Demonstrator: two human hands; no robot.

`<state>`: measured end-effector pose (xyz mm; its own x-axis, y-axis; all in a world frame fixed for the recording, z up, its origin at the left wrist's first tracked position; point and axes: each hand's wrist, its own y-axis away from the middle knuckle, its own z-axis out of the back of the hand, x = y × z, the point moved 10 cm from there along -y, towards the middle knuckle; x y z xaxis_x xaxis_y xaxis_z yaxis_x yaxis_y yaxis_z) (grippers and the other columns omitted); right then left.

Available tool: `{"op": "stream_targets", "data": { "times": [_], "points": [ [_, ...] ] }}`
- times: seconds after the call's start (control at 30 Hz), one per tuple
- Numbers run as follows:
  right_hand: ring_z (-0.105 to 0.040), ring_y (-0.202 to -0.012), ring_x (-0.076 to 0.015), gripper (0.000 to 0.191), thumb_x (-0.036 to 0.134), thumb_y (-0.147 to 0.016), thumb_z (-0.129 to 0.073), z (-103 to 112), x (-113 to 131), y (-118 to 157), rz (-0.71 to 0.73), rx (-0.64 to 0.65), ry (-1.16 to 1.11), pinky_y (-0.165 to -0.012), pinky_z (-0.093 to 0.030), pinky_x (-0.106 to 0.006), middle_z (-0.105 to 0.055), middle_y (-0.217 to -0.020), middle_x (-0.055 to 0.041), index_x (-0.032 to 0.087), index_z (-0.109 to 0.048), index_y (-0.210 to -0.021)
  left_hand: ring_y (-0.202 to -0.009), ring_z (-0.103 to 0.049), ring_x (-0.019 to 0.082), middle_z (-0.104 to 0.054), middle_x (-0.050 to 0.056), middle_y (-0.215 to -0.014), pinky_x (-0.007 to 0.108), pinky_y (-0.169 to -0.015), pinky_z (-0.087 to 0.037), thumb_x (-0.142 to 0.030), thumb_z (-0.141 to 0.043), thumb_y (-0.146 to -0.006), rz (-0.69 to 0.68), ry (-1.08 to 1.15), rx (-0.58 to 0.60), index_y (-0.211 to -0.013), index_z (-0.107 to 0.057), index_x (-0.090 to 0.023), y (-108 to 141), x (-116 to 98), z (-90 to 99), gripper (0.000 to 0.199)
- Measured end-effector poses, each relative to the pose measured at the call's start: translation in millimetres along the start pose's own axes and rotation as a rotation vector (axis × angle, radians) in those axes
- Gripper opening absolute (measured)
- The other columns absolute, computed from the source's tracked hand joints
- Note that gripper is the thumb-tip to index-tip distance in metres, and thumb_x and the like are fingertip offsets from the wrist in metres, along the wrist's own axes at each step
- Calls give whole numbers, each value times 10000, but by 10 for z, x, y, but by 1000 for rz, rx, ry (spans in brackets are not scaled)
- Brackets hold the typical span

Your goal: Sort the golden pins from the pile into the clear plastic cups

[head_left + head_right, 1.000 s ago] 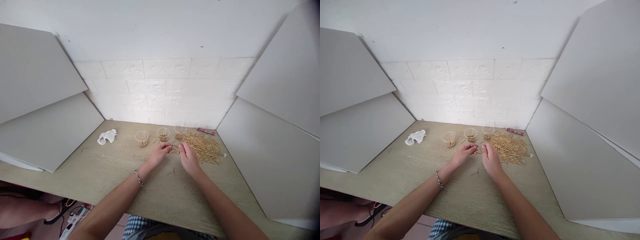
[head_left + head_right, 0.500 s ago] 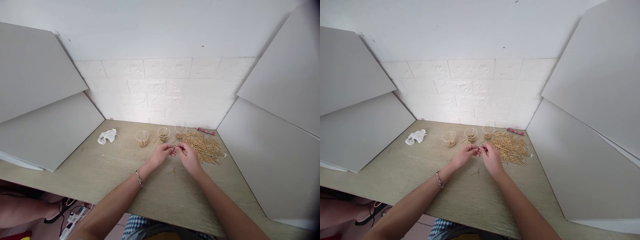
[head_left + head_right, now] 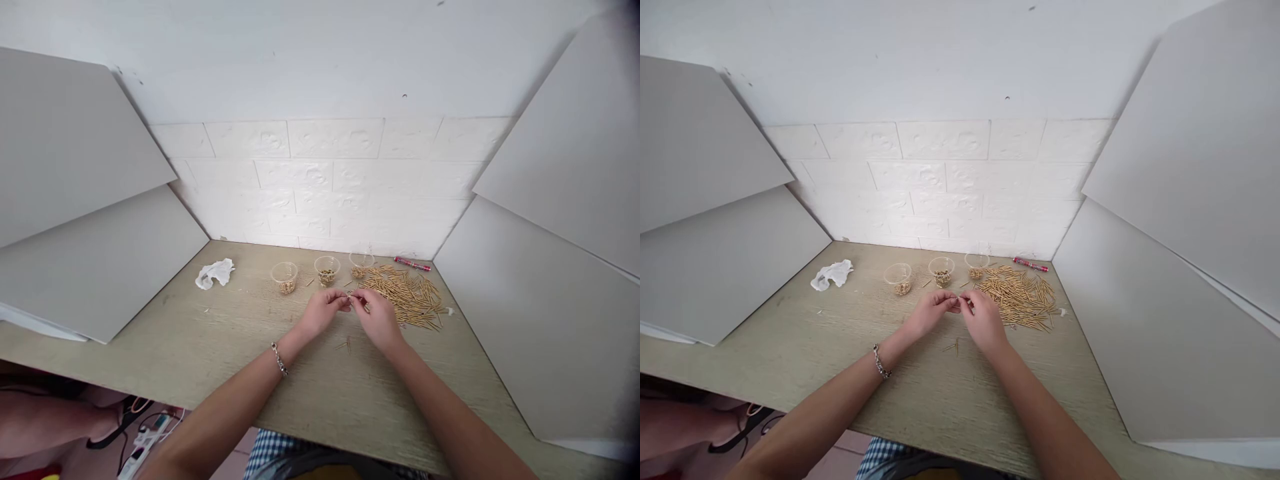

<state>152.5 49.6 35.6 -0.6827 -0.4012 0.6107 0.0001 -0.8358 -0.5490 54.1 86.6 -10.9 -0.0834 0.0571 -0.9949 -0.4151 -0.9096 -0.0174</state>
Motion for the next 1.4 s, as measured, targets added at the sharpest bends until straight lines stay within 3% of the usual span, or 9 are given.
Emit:
{"op": "stream_targets", "data": {
  "times": [0.3, 0.63, 1.23, 1.4],
  "points": [
    [-564, -725, -165, 153, 228, -808, -445, -47, 0, 4, 6, 42, 9, -677, -421, -283, -631, -779, -44, 181, -588, -779, -729, -581, 134, -634, 24, -733, 245, -703, -453, -250, -454, -780, -68, -302, -12, -741, -612, -142, 38, -132, 29, 196],
    [-564, -734, -174, 178, 229, -815, -425, -92, -32, 0, -17, 96, 1, -676, -418, -293, -630, -774, -48, 178, -591, -783, -709, -557, 136, -636, 25, -754, 240, -690, -407, -211, -394, -837, -260, -655, -27, -793, -612, -169, 118, -302, 8, 226],
    [-563, -729, -177, 183, 182, -821, -410, -129, 5, 22, 42, 86, 78, -669, -416, -290, -624, -775, -64, 169, -590, -791, -722, -554, 168, -640, 59, -759, 278, -717, -403, -175, -387, -844, -269, -833, -63, -807, -610, -152, 124, -297, -26, 227],
    [-553, -724, -173, 194, 181, -823, -397, -153, 33, 10, 85, 151, 66, -672, -418, -292, -612, -772, -59, 179, -586, -780, -768, -557, 166, -651, 52, -798, 283, -777, -384, -137, -405, -831, -334, -861, -31, -819, -601, -160, 130, -319, -56, 197]
  ]
}}
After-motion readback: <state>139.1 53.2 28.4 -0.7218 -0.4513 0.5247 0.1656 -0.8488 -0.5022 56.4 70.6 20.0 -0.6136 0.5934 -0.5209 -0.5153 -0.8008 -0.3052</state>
